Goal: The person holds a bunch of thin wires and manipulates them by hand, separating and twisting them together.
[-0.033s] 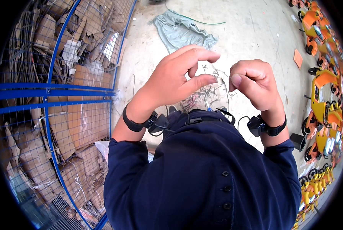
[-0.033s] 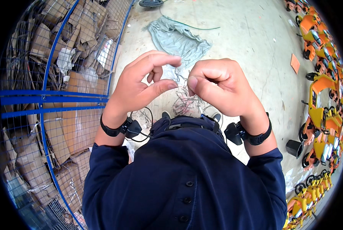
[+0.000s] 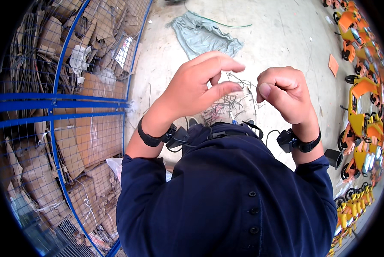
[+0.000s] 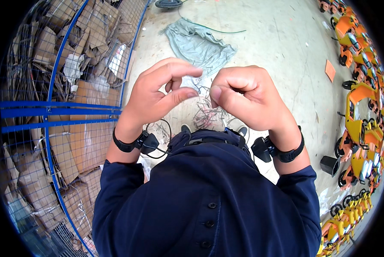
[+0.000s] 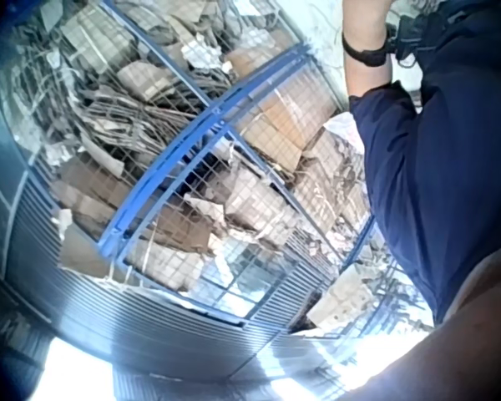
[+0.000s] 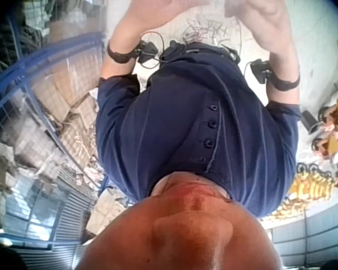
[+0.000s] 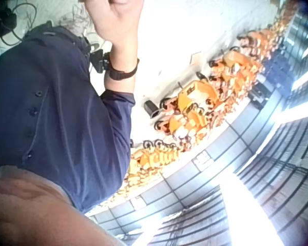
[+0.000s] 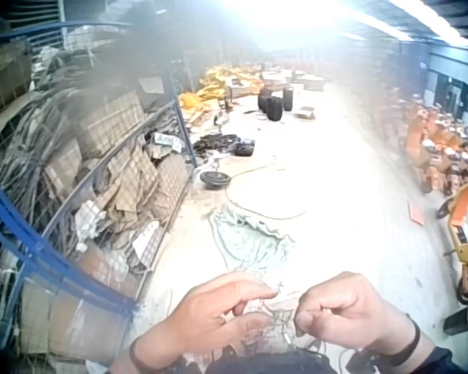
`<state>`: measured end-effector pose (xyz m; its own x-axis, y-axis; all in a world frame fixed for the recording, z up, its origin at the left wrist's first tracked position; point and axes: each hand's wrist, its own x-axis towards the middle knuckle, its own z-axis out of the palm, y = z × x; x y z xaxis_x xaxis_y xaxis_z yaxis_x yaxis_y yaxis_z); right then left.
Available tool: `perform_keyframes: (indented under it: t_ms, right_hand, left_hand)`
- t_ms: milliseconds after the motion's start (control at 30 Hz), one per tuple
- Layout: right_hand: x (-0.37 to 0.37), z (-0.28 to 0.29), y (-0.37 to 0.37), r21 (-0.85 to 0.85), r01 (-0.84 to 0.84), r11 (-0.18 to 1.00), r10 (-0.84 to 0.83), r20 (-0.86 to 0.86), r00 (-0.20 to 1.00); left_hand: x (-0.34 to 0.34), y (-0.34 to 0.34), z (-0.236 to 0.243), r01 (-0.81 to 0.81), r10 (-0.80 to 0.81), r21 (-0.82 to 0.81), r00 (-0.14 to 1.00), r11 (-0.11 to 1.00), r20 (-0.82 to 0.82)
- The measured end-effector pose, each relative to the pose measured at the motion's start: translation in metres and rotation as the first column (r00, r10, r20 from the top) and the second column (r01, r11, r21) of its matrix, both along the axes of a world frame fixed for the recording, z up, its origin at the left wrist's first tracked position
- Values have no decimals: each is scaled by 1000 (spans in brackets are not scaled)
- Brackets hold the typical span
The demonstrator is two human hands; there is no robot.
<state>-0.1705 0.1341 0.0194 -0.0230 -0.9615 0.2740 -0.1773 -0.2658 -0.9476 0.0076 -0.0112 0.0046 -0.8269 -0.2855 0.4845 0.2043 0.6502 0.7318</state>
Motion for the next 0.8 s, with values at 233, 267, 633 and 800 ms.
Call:
perform_keyframes:
  t_ms: [233, 267, 633, 800]
  right_hand:
    - [-9, 7, 4, 248, -152, 957, 119, 146, 982]
    - [-10, 4, 2, 286, -227, 931, 138, 300, 944]
    - [2, -29, -9, 239, -415, 878, 188, 625, 758]
    - [-1, -38, -12, 92, -593, 800, 166, 916, 366]
  left_hand:
    - [-1, -2, -3, -128, 47, -384, 976, 914, -214]
    - [0, -1, -2, -147, 52, -438, 974, 887, -223]
    - [3, 9, -7, -258, 94, -504, 940, 824, -328]
    - [-1, 16, -17, -263, 163, -299, 933, 917, -321]
